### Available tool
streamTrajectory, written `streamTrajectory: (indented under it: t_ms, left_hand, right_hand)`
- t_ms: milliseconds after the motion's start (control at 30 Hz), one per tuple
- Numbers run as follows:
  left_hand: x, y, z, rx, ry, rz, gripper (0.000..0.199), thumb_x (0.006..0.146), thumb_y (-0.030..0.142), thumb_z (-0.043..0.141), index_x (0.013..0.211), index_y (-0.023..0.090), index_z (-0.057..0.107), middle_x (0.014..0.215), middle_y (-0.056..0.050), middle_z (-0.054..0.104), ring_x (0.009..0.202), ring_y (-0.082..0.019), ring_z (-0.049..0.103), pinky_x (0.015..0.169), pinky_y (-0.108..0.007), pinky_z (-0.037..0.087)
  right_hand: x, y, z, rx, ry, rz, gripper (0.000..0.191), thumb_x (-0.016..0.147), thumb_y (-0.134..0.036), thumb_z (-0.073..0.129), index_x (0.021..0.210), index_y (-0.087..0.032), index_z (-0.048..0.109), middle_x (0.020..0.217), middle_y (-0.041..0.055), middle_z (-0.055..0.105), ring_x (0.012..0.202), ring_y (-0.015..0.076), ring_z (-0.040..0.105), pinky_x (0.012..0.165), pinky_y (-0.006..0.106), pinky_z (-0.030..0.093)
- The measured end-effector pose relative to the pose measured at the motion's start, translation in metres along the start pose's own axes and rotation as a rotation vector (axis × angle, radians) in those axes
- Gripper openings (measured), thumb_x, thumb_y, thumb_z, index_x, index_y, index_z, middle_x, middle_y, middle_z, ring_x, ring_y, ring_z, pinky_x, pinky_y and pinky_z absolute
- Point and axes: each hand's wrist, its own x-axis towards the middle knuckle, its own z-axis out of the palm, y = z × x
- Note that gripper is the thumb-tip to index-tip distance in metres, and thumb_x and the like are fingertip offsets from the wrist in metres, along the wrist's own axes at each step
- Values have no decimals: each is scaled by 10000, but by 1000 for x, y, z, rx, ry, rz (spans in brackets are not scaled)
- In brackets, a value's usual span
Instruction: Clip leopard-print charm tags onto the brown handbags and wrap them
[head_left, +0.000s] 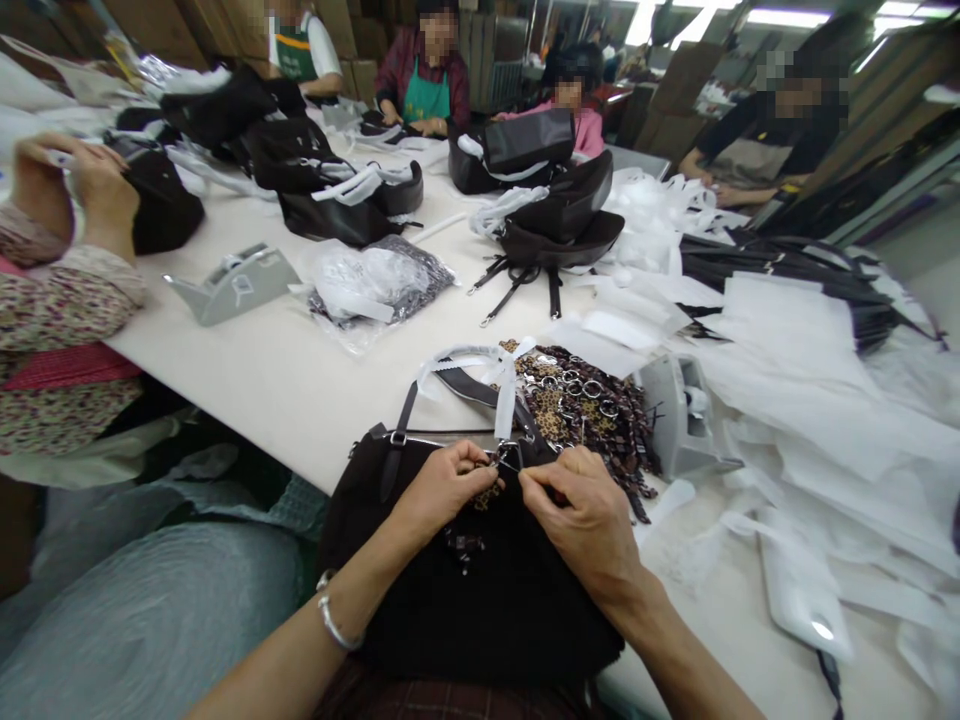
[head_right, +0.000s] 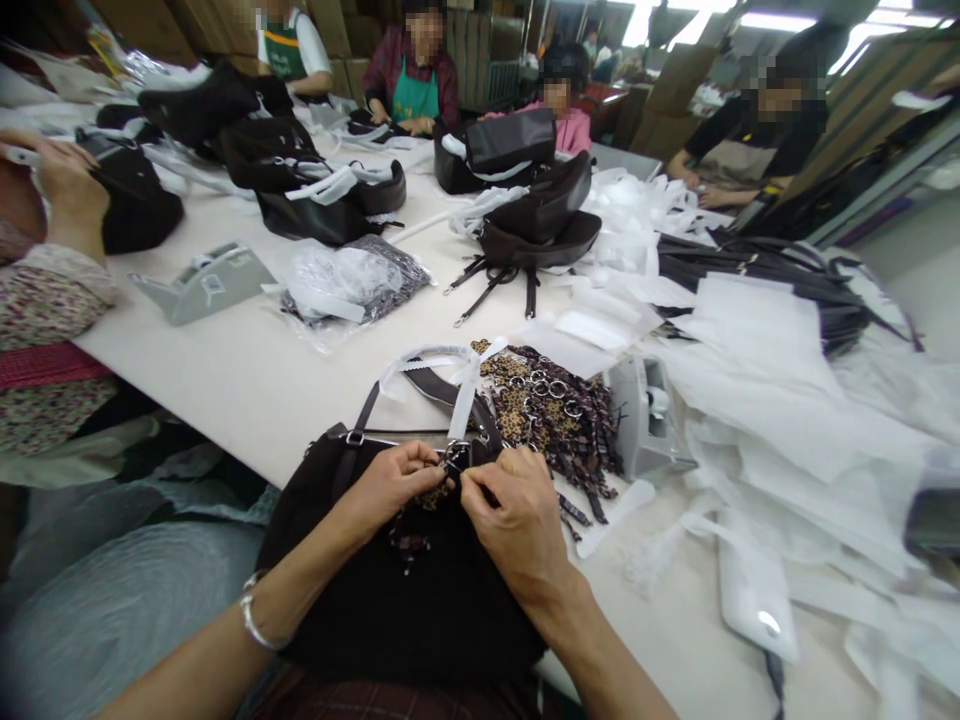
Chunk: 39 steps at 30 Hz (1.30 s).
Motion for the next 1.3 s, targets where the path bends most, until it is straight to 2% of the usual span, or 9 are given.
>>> streamTrajectory:
  t_ms: [167,400,667,933,1133,1300]
  left_hand:
    - [-9,3,5,493,192,212,123,805,311,622,863,203,612,815,-8,692,781,-177,648,682,-245,427]
    - [-13,0,9,715,264,283,124,833,305,613,935,235,606,853,-24,713,817,-209,682,712,-265,439]
    - [-11,-6,9,779,298,306,149,845,311,610,971,234,589,897,-42,724,890,-238,691,759,-287,453]
    - [-11,-3,7,672,283,293,140,828,309,632,947,239,614,883,-29,720,862,-217,681,774,-281,453]
    - [-13,-4,8,658,253,298,170,838,341,627,978,246,615,924,-36,722,894,-231,676,797,-293,445]
    - [-14,-1,8,597,206,270,157,898,343,528,974,261,638,901,-22,726,865,-216,672,798,-285,446]
  right_hand:
    - [2,0,-2,-28,-55,-35,232,881,-205,580,673,-195,681,633,12,500,682,161,448,699,323,327]
    - [10,-1,-1,-114,-149,-61,264,880,-192,570,623,-188,630,665,22,517,703,160,443,715,322,318]
    - [19,0,-5,-139,-200,-101,228,844,-154,600,618,-184,618,664,9,529,698,153,453,714,316,305]
    - [21,2,-4,-122,-212,-81,213,828,-152,616,619,-185,635,657,7,524,689,152,459,706,308,307]
    - [25,2,1,-190,-324,-76,196,849,-189,623,657,-194,657,699,19,572,730,162,492,725,315,309]
    - [31,4,2,-279,-401,-118,197,898,-251,598,728,-203,685,750,36,619,778,183,521,730,332,298]
